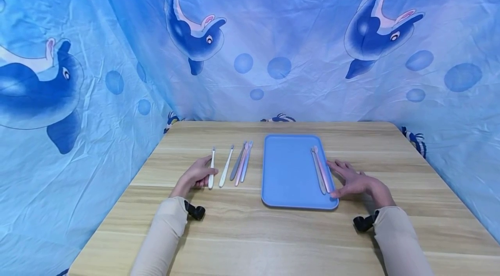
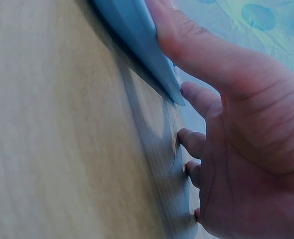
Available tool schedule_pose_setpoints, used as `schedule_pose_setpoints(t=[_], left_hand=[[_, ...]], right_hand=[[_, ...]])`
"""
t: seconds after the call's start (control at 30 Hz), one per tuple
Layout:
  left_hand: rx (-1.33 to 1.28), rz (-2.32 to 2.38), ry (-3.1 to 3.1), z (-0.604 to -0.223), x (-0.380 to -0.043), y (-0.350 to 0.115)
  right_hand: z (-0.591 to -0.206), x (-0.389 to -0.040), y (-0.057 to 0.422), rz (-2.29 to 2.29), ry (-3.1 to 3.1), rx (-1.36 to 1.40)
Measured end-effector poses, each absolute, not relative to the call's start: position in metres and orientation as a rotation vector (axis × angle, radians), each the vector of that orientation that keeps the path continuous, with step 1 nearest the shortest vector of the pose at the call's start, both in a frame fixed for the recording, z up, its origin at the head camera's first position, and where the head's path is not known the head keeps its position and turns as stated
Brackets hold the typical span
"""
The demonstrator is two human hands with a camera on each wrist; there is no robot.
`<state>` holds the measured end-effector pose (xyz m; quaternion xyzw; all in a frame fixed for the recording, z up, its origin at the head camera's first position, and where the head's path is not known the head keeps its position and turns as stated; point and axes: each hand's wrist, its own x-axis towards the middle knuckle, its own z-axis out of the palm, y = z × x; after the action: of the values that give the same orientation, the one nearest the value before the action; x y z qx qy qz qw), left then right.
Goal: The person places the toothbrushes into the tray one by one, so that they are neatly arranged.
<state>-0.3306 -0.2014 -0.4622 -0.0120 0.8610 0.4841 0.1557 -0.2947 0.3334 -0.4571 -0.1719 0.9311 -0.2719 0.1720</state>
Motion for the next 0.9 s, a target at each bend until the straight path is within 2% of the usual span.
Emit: schedule_pose_setpoints(t=[0.9], left_hand=[[0.031, 1.742, 2.224, -0.4568, -0.3315, -0.2036]], right_hand=[[-0.4563, -0.2934, 0.3341, -0.776, 2.632, -0.488]])
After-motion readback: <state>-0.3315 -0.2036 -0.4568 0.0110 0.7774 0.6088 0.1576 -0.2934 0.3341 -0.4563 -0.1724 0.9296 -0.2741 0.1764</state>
